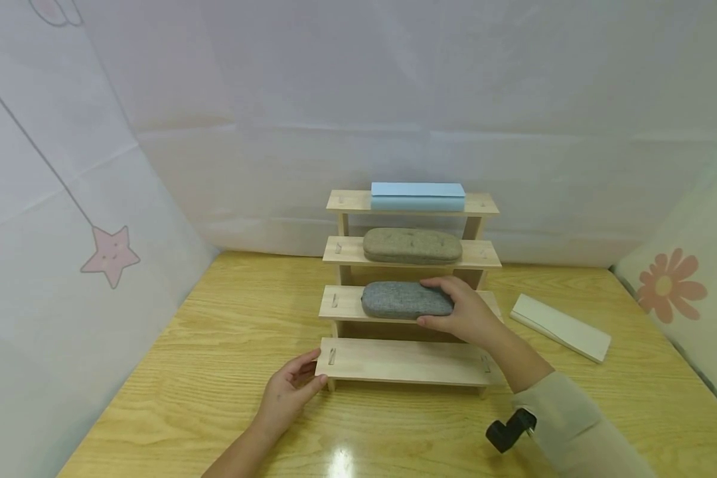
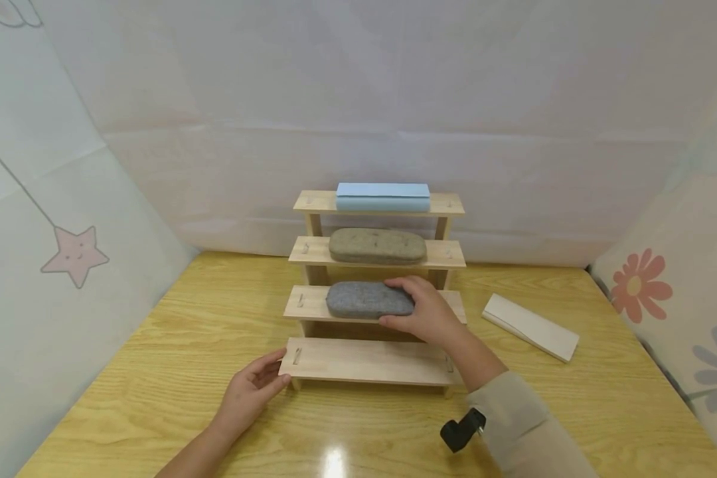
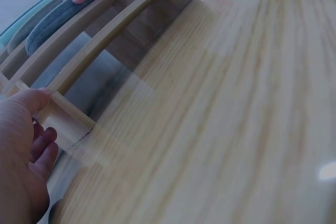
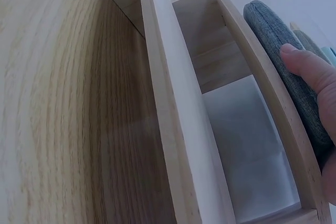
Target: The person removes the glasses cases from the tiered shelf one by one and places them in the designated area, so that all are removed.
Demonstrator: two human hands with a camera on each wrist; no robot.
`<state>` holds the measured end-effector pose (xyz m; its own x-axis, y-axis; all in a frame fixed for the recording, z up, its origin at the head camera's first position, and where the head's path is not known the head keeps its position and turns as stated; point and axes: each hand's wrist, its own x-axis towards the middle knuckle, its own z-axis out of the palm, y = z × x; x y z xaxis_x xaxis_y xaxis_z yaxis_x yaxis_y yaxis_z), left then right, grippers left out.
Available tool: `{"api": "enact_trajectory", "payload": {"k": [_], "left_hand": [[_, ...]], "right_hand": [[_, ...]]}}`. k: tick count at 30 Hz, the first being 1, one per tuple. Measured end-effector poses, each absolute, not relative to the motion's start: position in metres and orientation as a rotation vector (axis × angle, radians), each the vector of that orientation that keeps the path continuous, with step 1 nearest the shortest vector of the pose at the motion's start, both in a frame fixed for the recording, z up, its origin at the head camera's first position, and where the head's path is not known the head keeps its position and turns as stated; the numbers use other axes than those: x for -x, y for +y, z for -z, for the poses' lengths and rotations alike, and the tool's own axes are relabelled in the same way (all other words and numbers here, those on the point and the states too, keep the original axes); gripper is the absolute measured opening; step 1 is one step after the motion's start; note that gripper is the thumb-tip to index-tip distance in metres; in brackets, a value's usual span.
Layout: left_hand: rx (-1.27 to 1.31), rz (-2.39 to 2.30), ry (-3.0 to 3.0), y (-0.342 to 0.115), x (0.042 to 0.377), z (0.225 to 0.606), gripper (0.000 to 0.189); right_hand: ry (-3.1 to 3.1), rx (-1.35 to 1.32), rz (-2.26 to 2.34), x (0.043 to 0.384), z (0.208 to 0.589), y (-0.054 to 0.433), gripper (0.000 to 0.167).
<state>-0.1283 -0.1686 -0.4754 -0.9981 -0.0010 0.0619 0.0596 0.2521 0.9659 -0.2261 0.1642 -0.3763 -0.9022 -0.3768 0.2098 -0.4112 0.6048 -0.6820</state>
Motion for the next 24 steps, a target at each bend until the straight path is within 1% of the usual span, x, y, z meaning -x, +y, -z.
{"api": "enact_trajectory", "payload": {"k": [13,24], "left_hand": [[0.056,1.901,-2.432,-0.168,0.1295,0.4759,0.049],[0.061,1.897,-2.435,-0.1684,0.1293,0.476,0.049]], "right_hand": [[-2.76,-0.651,-1.201,0.2245,0.3753,0.1644,0.067],[-2.786,-0.606,-1.215,0.2185,0.3684,0.169,0.069]]}}
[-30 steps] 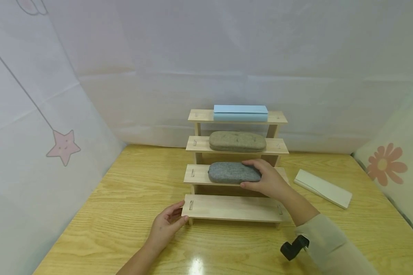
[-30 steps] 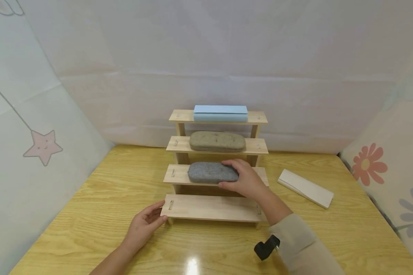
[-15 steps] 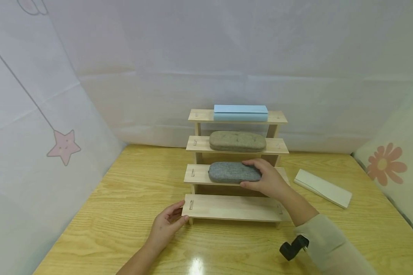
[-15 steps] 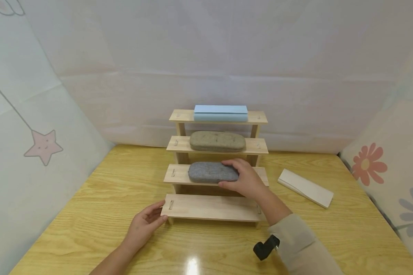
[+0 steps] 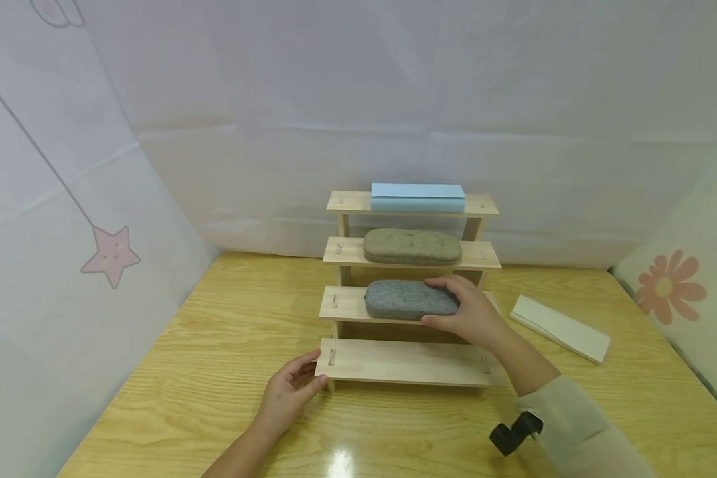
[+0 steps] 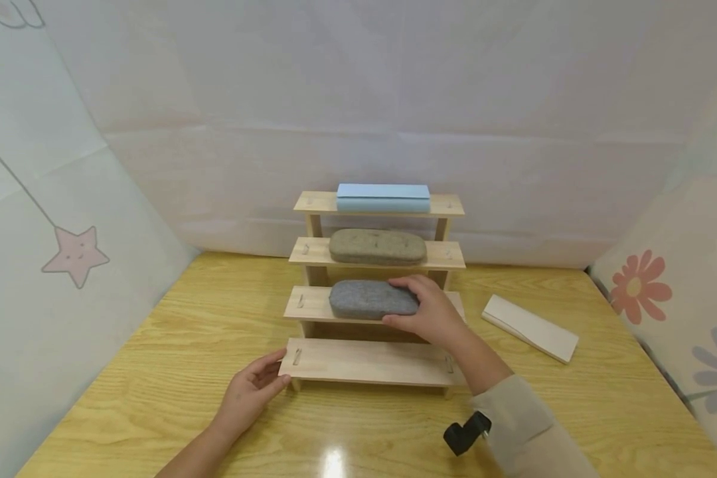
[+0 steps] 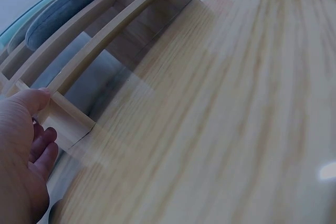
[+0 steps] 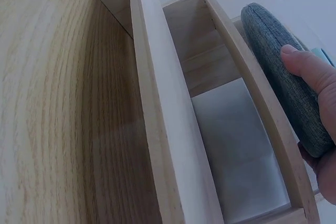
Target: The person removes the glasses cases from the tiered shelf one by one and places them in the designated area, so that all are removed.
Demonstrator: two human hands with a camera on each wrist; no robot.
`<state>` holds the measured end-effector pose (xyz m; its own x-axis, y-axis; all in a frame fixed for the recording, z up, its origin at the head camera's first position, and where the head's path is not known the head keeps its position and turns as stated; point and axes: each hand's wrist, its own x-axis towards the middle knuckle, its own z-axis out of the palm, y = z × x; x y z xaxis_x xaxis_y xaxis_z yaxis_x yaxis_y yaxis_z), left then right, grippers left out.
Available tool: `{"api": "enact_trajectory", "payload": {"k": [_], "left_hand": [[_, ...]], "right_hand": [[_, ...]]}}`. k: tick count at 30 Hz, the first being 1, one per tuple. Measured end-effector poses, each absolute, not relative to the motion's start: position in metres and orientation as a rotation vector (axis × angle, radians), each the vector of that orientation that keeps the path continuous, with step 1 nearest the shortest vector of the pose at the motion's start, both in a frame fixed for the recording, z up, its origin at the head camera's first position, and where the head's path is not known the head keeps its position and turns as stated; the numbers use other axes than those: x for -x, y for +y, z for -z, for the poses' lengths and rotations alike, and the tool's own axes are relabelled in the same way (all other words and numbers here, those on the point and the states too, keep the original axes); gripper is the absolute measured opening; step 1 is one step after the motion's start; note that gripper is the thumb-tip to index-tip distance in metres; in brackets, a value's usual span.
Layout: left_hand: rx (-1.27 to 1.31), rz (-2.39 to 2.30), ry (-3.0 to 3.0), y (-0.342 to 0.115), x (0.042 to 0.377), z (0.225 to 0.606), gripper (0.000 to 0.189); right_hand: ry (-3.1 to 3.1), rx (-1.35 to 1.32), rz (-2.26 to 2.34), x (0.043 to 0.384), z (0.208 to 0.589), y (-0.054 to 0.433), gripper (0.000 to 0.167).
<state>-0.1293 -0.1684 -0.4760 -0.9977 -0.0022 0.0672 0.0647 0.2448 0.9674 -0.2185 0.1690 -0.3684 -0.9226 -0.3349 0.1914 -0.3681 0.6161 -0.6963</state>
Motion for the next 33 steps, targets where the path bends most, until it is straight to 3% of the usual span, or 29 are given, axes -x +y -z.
{"api": "enact_trajectory", "payload": {"k": [33], "left_hand": [[0.071,1.897,-2.417,-0.168,0.13,0.477,0.049]], "right_hand": [[-2.793,-0.517,-1.231,0.205,0.326,0.2,0.074]]}}
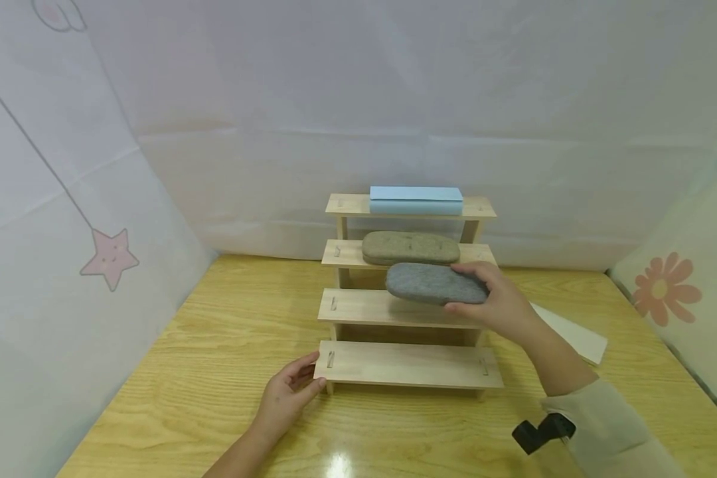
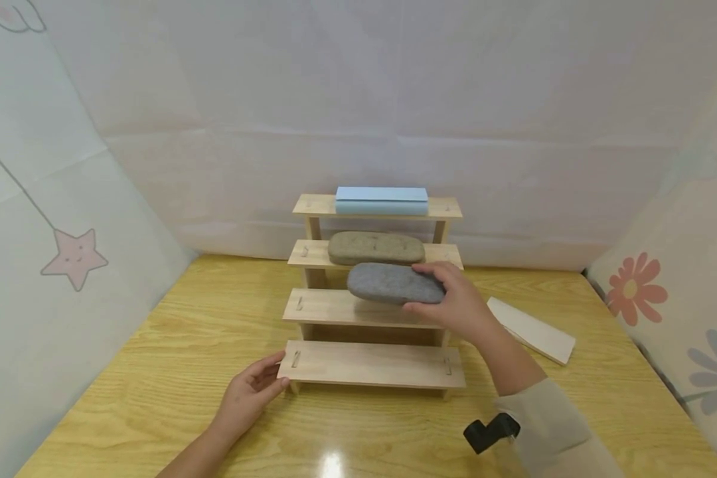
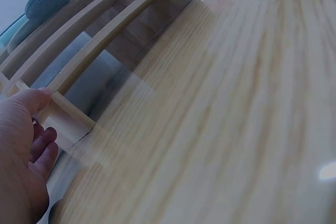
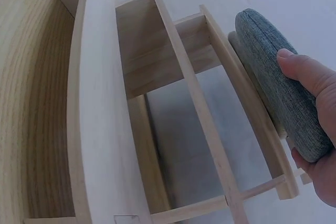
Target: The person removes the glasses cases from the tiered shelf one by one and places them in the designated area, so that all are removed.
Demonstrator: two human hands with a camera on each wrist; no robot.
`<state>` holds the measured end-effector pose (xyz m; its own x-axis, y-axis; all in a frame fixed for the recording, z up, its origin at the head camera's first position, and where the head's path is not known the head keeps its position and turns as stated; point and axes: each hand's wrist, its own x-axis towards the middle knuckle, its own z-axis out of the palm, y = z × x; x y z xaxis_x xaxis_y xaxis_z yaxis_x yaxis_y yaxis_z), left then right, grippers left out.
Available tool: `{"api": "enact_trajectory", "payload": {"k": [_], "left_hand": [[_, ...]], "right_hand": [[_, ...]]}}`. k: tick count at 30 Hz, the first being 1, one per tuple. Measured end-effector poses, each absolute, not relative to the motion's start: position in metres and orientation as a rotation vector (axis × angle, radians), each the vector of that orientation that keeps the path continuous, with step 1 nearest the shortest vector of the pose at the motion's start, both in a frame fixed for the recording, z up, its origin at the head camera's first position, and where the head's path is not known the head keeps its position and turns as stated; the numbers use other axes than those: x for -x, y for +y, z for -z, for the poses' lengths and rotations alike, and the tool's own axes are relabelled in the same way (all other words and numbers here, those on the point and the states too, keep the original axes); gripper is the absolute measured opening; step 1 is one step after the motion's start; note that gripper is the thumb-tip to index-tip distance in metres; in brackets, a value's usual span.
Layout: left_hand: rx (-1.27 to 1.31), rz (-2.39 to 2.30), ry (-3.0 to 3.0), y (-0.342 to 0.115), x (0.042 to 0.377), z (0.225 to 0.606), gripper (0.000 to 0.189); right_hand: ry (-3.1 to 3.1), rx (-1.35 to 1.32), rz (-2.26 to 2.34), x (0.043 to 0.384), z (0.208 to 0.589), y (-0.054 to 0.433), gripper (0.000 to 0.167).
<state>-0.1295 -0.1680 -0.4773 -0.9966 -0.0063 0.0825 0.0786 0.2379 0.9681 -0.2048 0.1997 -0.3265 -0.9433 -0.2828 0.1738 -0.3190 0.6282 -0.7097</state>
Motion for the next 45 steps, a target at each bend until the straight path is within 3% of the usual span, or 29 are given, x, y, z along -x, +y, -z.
{"api": "enact_trajectory", "payload": {"k": [26,45], "left_hand": [[0.062,1.891,-2.428,-0.168,0.13,0.478,0.049],[0.075,1.92,-2.418,-0.168,0.129,0.477,0.05]], "right_hand": [[-2.714,-0.395,-1.253,0.197,0.303,0.247,0.072],[-2.75,-0.181,-1.097,0.187,0.296,0.293,0.08]]}}
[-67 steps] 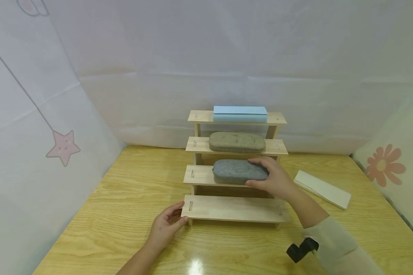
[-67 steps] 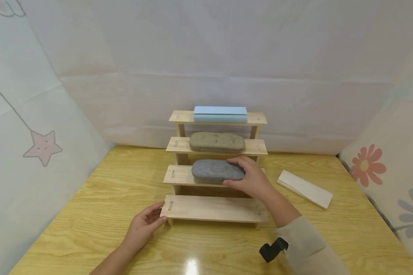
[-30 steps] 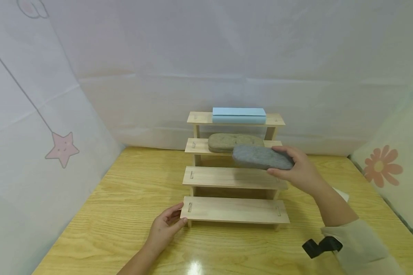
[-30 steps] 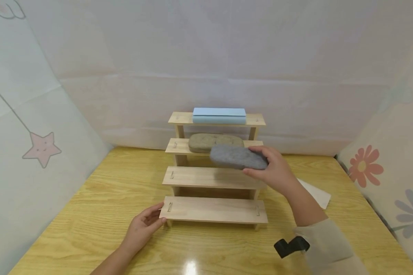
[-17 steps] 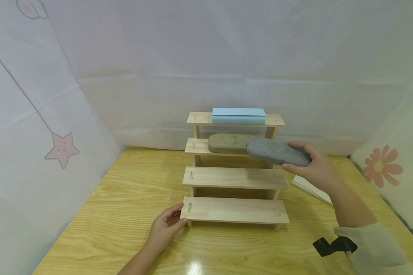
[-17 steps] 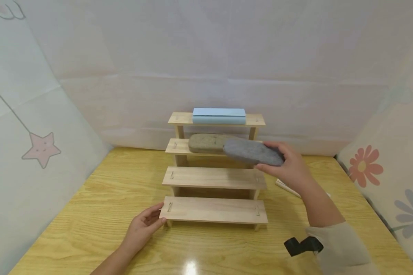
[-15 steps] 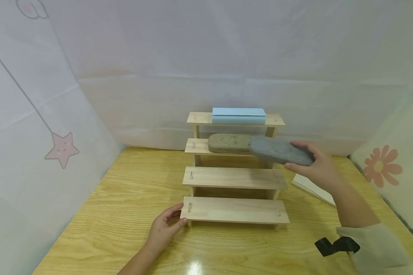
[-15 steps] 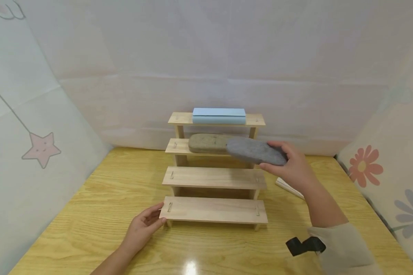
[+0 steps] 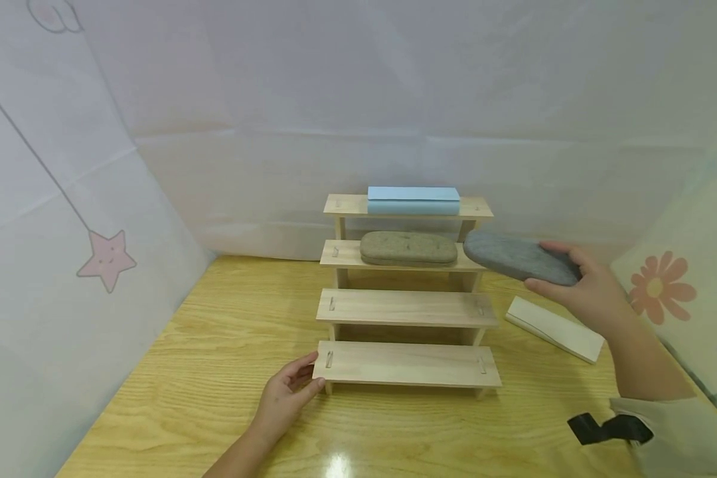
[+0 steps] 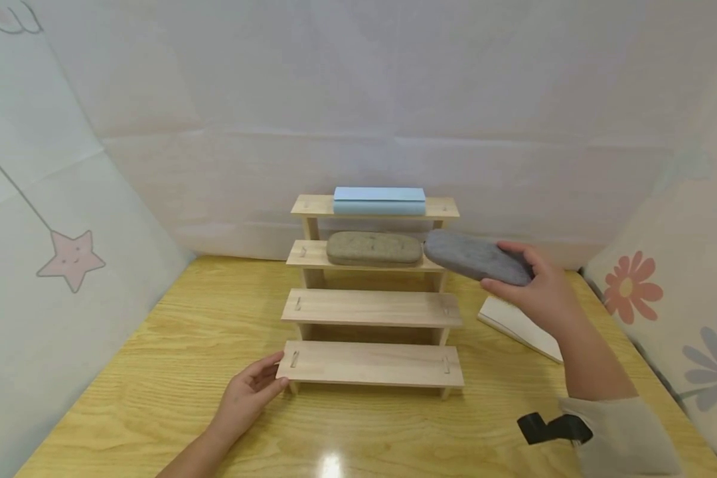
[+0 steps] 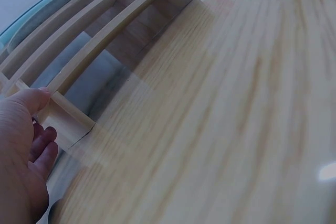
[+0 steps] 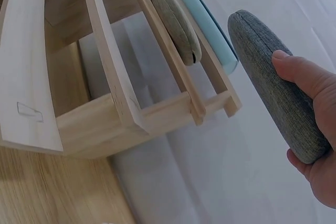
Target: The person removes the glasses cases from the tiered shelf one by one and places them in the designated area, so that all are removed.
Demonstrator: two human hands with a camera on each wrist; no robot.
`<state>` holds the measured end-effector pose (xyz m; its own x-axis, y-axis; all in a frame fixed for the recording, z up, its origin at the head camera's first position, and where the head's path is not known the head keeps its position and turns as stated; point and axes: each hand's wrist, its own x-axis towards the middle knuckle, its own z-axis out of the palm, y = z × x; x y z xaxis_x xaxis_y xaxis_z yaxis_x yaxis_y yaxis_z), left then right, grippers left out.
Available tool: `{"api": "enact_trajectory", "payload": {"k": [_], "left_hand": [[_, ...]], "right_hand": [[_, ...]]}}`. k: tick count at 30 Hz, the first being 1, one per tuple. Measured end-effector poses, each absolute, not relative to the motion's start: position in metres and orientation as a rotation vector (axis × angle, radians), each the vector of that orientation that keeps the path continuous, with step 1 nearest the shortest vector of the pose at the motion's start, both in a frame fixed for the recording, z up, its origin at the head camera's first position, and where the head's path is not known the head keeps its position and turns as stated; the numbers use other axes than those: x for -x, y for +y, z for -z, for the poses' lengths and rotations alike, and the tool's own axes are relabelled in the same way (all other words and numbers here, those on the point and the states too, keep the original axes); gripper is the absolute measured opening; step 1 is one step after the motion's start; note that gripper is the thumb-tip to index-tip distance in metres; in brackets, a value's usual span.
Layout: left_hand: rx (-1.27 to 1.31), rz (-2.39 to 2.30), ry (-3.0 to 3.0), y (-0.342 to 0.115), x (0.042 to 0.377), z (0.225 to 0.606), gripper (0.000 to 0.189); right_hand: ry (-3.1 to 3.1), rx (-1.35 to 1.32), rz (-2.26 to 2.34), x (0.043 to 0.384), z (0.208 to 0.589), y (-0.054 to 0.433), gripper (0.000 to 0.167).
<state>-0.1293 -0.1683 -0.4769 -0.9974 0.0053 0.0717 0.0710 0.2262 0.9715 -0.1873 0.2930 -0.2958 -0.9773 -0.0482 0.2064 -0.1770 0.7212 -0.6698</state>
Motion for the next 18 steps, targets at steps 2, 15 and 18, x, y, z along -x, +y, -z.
{"api": "enact_trajectory", "payload": {"k": [2,15,18], "left_hand": [[0.073,1.927,-2.416,-0.168,0.129,0.477,0.05],[0.079,1.908,-2.421,-0.168,0.13,0.477,0.05],[0.079,1.904,-2.422,-0.168,0.13,0.478,0.05]], "right_hand": [[-2.736,-0.183,-1.103,0.186,0.296,0.297,0.079],[-2.685,-0.112,-1.036,0.179,0.308,0.329,0.077],[-2.665,-0.109,-1.019,0.177,0.311,0.334,0.077]]}}
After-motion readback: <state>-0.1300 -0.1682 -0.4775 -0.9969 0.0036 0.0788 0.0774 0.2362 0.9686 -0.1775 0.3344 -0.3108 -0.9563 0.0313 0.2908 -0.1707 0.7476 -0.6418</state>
